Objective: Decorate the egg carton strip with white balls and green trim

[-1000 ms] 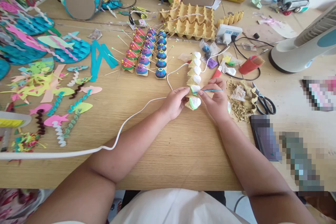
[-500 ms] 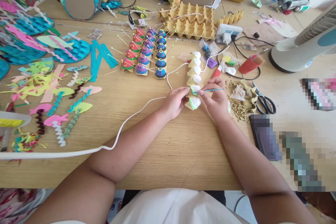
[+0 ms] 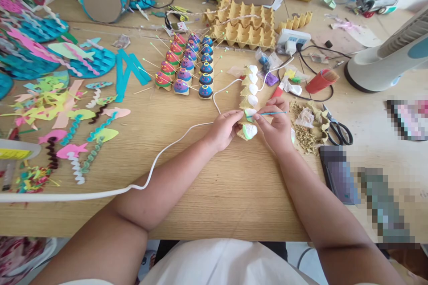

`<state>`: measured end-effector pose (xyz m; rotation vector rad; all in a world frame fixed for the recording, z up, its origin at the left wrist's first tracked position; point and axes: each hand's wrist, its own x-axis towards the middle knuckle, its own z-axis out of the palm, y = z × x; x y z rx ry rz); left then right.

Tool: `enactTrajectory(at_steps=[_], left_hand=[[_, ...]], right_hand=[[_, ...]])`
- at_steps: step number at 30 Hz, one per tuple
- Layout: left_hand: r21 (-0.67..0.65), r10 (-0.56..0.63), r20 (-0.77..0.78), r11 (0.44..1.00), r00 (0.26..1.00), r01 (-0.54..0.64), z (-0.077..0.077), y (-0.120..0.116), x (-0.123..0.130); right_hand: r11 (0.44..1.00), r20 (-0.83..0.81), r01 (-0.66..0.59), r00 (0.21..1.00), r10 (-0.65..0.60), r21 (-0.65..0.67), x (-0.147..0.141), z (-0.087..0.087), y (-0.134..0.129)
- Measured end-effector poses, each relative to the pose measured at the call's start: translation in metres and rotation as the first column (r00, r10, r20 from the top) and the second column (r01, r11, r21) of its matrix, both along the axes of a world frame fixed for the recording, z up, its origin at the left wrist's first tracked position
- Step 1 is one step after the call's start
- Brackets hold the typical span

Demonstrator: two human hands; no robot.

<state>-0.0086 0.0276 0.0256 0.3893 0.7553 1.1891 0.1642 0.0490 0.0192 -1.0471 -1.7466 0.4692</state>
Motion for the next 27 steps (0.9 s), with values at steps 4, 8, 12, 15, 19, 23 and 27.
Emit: enactTrajectory(at_steps=[4,8,12,15,19,23,27], left_hand=[[-0.006,0.011,-0.024,1.000,1.000,-0.011,0.0008,-0.0004,0.0005],[-0.015,0.022,-0.032,1.000,0.999,-0.022,0.0028,-0.0008,0.0008],[-0.010,0.014,-0.038,1.000,0.999,-0.014,0.0042,-0.0014,0.0010],[-0.023,0.021,-0.054,0.999,0.998,-0.022,0.0045,-0.0015,0.0010],[-0.005,0.023,-0.060,1.000,0.998,-0.023,0.0028,-0.0012,0.0011],[0.022,0.009,-0.079,1.000,0.997,-0.008,0.0012,-0.0021,0.0011],[0.035,0.015,-0.099,0.999,0.995,-0.012,0.0015,-0.0032,0.0013]], right_hand=[[1.000,0.000,0.019,1.000,-0.019,-0.017,-0.0004,0.0000,-0.0003],[0.999,-0.006,0.024,1.000,-0.024,-0.041,-0.0005,-0.0006,-0.0003],[1.000,-0.044,-0.008,0.999,0.007,-0.021,-0.0005,-0.0011,-0.0001],[1.000,-0.056,-0.026,0.998,0.025,-0.015,-0.0005,-0.0010,0.0002],[1.000,-0.040,-0.004,0.999,0.004,-0.022,-0.0008,-0.0013,0.0005],[1.000,-0.042,0.008,0.999,-0.009,-0.029,-0.0016,-0.0019,0.0000],[1.000,-0.032,0.012,0.999,-0.012,-0.024,-0.0021,-0.0009,-0.0011]])
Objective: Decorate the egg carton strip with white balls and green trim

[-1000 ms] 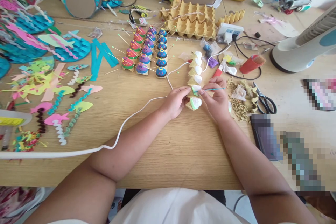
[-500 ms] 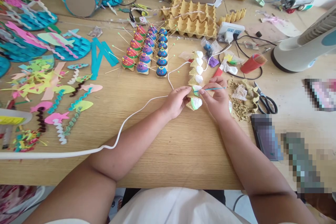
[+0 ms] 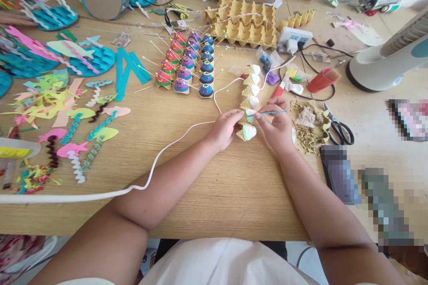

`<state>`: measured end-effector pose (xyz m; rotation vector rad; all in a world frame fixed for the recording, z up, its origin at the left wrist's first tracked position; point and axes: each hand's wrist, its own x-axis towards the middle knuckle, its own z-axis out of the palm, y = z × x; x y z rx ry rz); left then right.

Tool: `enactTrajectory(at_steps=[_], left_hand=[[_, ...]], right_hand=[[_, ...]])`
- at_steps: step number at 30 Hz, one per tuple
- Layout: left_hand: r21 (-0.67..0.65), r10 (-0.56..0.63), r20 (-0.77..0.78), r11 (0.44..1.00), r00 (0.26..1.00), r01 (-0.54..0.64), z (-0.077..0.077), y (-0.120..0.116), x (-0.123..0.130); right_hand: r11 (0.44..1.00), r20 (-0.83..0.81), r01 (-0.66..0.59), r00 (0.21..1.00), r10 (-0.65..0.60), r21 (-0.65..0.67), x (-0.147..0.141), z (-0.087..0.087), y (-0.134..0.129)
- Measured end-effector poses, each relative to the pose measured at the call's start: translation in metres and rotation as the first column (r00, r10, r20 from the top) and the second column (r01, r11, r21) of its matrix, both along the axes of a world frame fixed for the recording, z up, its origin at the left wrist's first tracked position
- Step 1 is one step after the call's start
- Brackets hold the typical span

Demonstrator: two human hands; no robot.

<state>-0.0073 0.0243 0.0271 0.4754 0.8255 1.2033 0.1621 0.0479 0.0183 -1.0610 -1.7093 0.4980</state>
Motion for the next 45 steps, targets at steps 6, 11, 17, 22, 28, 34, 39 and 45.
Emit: enactTrajectory(at_steps=[6,11,17,22,28,34,39,45], left_hand=[[-0.009,-0.005,-0.016,1.000,1.000,0.004,-0.0001,0.0002,0.0003],[-0.012,-0.010,0.003,1.000,1.000,0.010,-0.0021,0.0007,0.0003],[-0.021,-0.007,-0.001,1.000,1.000,0.007,-0.0012,0.0011,0.0004],[-0.017,-0.004,0.007,1.000,1.000,0.004,-0.0003,0.0004,0.0005],[0.007,-0.006,0.001,1.000,1.000,0.006,-0.0041,0.0015,0.0000],[0.008,-0.006,-0.002,1.000,1.000,0.006,-0.0031,0.0010,0.0004],[0.009,-0.007,-0.010,1.000,1.000,0.007,-0.0026,-0.0003,0.0007],[-0.005,-0.005,-0.028,1.000,1.000,0.005,-0.0030,-0.0002,0.0014]], right_hand=[[1.000,0.032,0.009,0.999,-0.008,-0.009,-0.0005,0.0026,-0.0012],[1.000,-0.005,-0.016,1.000,0.016,0.006,-0.0006,0.0029,-0.0013],[1.000,-0.002,-0.020,1.000,0.020,-0.018,-0.0006,0.0042,-0.0014],[1.000,0.025,0.008,1.000,-0.008,-0.004,-0.0011,0.0035,-0.0009],[1.000,-0.002,-0.020,1.000,0.020,0.018,-0.0008,0.0044,-0.0021],[1.000,0.025,0.011,1.000,-0.010,-0.006,-0.0016,0.0039,-0.0015],[1.000,0.020,0.009,1.000,-0.009,0.003,-0.0024,0.0040,-0.0021],[1.000,0.045,0.018,0.999,-0.018,0.004,-0.0014,0.0035,-0.0005]])
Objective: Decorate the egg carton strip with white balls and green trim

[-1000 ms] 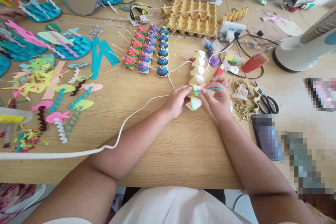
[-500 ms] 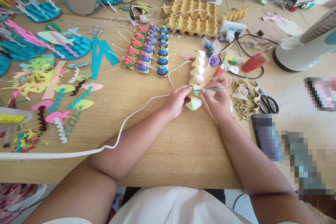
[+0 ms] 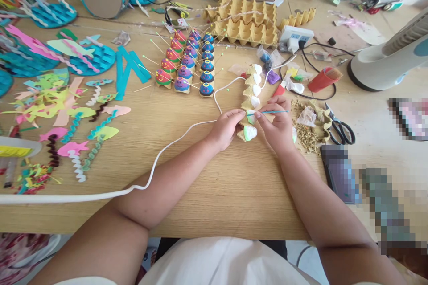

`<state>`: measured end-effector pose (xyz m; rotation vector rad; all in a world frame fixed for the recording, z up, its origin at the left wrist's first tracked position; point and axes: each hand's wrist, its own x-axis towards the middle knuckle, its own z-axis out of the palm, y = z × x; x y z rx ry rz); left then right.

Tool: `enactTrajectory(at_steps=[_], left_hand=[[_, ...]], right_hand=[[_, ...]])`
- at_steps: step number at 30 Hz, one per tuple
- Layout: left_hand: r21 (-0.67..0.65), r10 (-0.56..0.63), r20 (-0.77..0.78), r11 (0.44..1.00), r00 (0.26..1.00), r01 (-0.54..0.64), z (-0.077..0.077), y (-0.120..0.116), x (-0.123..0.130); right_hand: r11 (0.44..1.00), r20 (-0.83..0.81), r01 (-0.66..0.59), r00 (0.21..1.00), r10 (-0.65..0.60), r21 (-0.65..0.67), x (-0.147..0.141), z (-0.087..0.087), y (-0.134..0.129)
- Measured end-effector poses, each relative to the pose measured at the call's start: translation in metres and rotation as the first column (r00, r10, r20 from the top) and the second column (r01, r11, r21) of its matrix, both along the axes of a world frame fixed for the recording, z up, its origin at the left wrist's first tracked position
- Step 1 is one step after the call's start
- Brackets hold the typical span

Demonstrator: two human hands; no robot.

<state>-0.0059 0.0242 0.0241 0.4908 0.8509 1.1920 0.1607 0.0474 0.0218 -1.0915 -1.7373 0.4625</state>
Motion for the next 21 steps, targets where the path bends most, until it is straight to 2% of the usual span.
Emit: enactTrajectory(at_steps=[12,21], left_hand=[[0.016,-0.018,-0.008,1.000,1.000,0.018,-0.0008,-0.0004,-0.0004],[0.048,-0.030,-0.016,0.998,0.999,0.031,-0.0027,-0.0010,-0.0007]], right_hand=[[1.000,-0.110,-0.020,0.994,0.017,-0.023,-0.0013,-0.0020,-0.0001],[0.999,-0.045,-0.002,0.999,0.000,-0.039,-0.0022,0.0012,-0.0007]])
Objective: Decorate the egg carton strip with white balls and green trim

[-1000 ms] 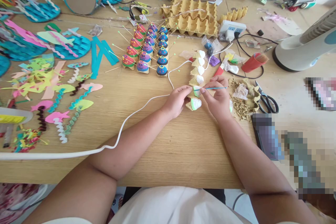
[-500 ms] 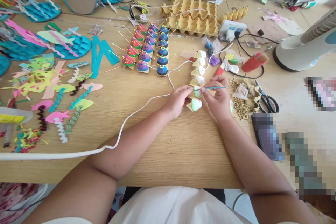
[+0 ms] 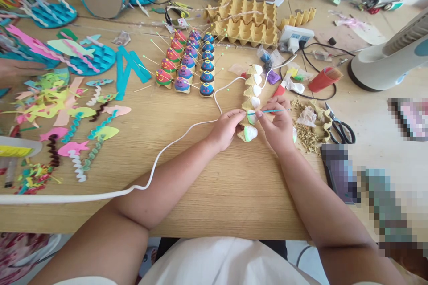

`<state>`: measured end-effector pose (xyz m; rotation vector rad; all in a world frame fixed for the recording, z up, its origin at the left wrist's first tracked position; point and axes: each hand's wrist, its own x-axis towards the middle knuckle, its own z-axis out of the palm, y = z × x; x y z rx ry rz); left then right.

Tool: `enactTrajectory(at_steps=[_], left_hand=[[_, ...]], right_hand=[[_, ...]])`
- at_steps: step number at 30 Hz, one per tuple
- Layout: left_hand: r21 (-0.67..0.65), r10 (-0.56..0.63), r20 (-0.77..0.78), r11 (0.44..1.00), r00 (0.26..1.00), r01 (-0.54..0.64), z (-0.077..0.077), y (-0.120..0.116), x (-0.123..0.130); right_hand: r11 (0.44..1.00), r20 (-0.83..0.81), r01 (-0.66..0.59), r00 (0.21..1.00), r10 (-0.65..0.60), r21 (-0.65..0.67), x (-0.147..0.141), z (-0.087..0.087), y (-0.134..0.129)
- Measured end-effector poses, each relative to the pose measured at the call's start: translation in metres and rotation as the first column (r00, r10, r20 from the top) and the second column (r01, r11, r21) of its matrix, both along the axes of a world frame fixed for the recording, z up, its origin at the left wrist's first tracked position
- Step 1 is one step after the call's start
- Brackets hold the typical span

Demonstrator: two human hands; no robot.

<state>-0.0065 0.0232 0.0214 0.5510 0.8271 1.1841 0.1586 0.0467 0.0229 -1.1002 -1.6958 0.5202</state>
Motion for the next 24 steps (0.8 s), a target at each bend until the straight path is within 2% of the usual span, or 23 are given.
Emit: enactTrajectory(at_steps=[11,17,24], left_hand=[[-0.012,-0.003,-0.012,1.000,1.000,0.002,0.0000,0.0000,0.0002],[-0.007,-0.014,-0.039,1.000,0.999,0.014,0.0003,-0.0001,0.0001],[0.015,-0.021,-0.050,1.000,0.999,0.022,-0.0050,0.0013,-0.0001]], right_hand=[[1.000,-0.012,-0.005,1.000,0.006,0.019,0.0002,-0.0006,0.0008],[1.000,-0.010,-0.004,1.000,0.004,-0.017,-0.0001,-0.0001,0.0006],[0.996,-0.164,-0.033,0.986,0.019,-0.082,-0.0006,-0.0055,0.0022]])
